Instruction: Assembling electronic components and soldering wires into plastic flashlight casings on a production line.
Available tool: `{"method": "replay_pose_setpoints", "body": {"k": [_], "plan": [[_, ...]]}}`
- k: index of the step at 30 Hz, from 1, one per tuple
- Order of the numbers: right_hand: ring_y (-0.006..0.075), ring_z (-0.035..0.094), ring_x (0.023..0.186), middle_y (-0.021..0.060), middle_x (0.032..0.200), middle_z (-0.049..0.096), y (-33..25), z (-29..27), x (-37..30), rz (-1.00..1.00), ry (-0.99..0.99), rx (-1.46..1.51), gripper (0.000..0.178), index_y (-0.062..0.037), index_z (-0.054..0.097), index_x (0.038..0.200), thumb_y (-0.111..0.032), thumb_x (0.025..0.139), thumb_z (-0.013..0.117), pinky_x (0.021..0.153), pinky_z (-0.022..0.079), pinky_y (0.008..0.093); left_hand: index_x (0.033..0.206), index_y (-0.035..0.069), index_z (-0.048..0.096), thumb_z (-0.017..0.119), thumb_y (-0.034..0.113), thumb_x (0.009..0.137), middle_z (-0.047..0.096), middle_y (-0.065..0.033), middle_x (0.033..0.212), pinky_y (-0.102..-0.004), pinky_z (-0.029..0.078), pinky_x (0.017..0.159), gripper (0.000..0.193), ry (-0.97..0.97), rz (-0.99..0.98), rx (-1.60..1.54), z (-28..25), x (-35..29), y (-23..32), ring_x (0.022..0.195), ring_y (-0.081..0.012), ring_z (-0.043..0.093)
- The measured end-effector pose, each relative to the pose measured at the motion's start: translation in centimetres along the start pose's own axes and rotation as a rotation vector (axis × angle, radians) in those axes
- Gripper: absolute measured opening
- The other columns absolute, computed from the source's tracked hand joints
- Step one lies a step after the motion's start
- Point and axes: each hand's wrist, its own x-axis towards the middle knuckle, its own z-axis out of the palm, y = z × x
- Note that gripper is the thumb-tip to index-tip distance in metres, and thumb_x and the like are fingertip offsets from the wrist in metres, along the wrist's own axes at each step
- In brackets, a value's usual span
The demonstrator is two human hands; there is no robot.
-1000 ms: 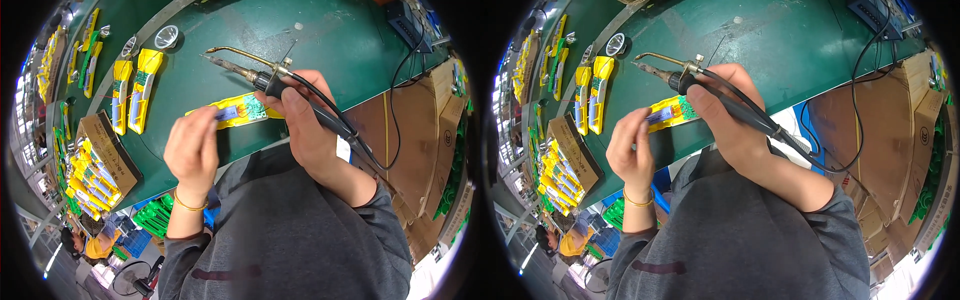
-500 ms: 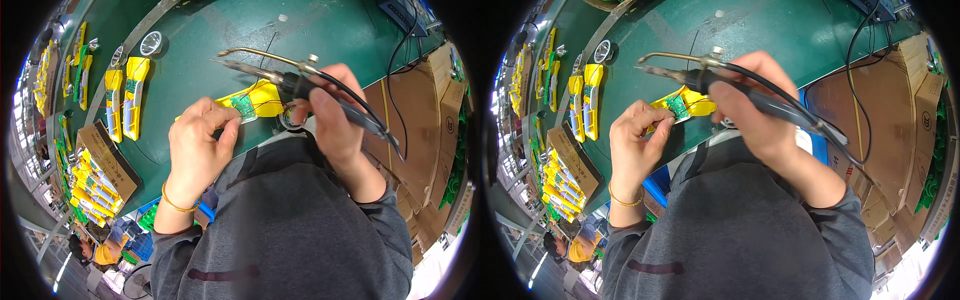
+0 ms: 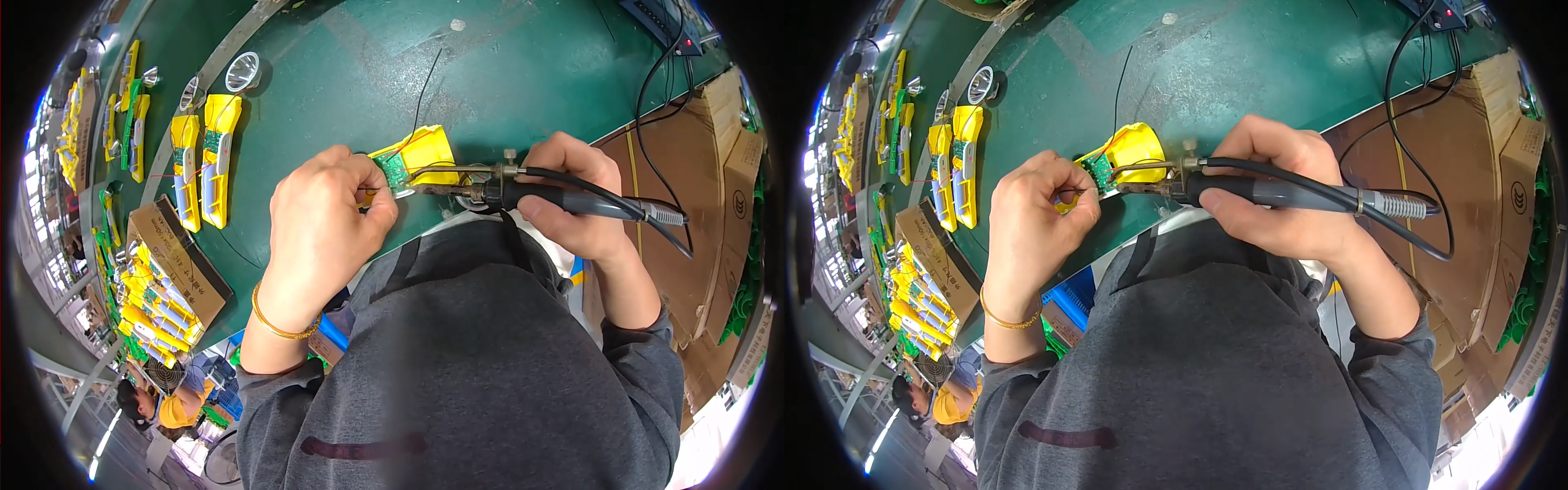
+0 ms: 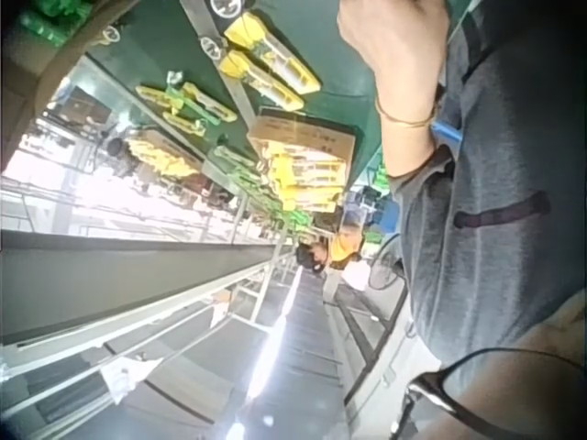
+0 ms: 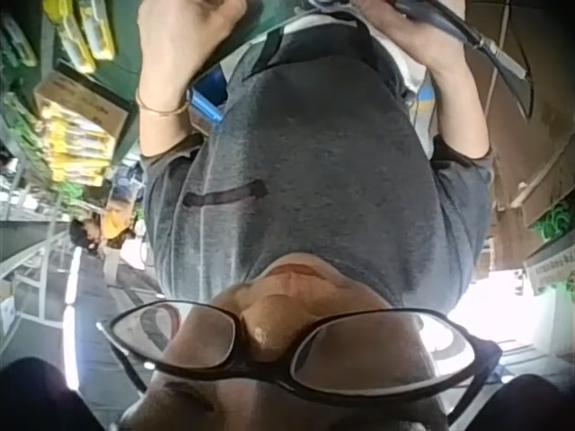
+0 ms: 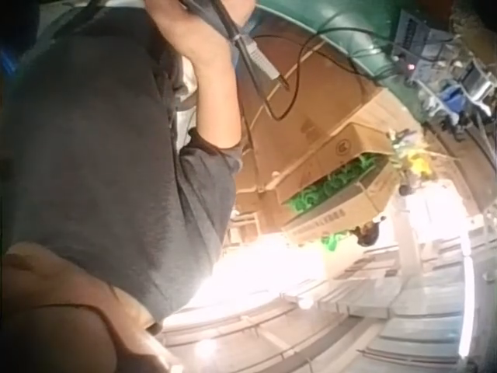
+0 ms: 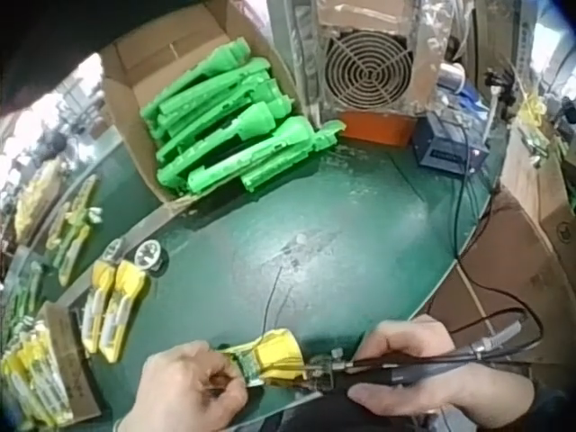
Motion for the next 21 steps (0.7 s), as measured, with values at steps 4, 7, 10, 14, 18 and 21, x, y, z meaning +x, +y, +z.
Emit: {"method": "replay_pose_setpoints", "body": {"k": [4, 7, 10, 14, 18, 21], "plan": [[0.0084, 0.045, 0.06, 0.0014, 0.069, 0.054, -0.02, 0.26, 0.27, 0.051, -0.009, 0.065, 0.018, -0.0013, 0.055, 0.076, -0.008, 0.066, 0.068, 0.056, 0.036, 0.0233, 0.066, 0.004, 0.06, 0.064, 0.007, 0.066, 0.054, -0.0097, 0.065, -0.0377, 0.045, 0.054, 0.005, -0.004, 0.011, -0.016, -0.03, 0.16, -0.05, 0.059, -0.0287, 0.057], [0.0077, 0.046, 0.061, 0.001, 0.068, 0.054, -0.11, 0.21, 0.47, 0.065, -0.018, 0.087, 0.018, -0.0011, 0.056, 0.078, -0.007, 0.066, 0.069, 0.057, 0.036, 0.023, 0.065, 0.004, 0.059, 0.064, 0.007, 0.066, 0.054, -0.0097, 0.065, -0.0376, 0.045, 0.054, 0.006, -0.006, 0.012, -0.02, 0.01, 0.21, -0.05, 0.058, -0.0286, 0.056], [0.007, 0.046, 0.062, 0.0006, 0.069, 0.055, -0.34, 0.23, 0.67, 0.088, -0.026, 0.094, 0.018, -0.0012, 0.056, 0.079, -0.006, 0.067, 0.069, 0.057, 0.036, 0.0227, 0.065, 0.004, 0.059, 0.064, 0.007, 0.066, 0.054, -0.0097, 0.065, -0.0376, 0.045, 0.053, 0.006, -0.01, 0.014, -0.025, 0.01, 0.21, -0.09, 0.058, -0.0286, 0.056], [0.0067, 0.048, 0.06, 0.0006, 0.069, 0.056, -0.37, 0.1, 0.95, 0.049, -0.041, 0.036, 0.018, -0.0011, 0.056, 0.078, -0.005, 0.068, 0.069, 0.056, 0.037, 0.0218, 0.065, 0.004, 0.059, 0.064, 0.007, 0.065, 0.054, -0.0098, 0.065, -0.0376, 0.045, 0.053, 0.006, -0.026, 0.013, -0.023, -0.05, 0.23, -0.15, 0.058, -0.0288, 0.056], [0.0084, 0.052, 0.058, 0.0018, 0.066, 0.057, -0.08, 0.2, 0.94, 0.03, -0.006, 0.081, 0.015, -0.002, 0.057, 0.077, -0.005, 0.071, 0.071, 0.053, 0.041, 0.024, 0.065, 0.004, 0.059, 0.064, 0.007, 0.065, 0.055, -0.01, 0.065, -0.0378, 0.045, 0.054, 0.006, -0.027, 0.022, -0.016, -0.19, 0.36, -0.22, 0.058, -0.0292, 0.057], [0.0097, 0.055, 0.056, 0.0031, 0.068, 0.058, 0.15, -0.26, 0.49, 0.194, 0.048, 0.394, 0.012, -0.0012, 0.057, 0.081, -0.002, 0.074, 0.067, 0.053, 0.044, 0.0237, 0.066, 0.004, 0.058, 0.065, 0.006, 0.065, 0.056, -0.01, 0.066, -0.0381, 0.045, 0.054, 0.007, -0.039, 0.011, -0.015, -0.31, 0.47, -0.28, 0.059, -0.0293, 0.057]]}}
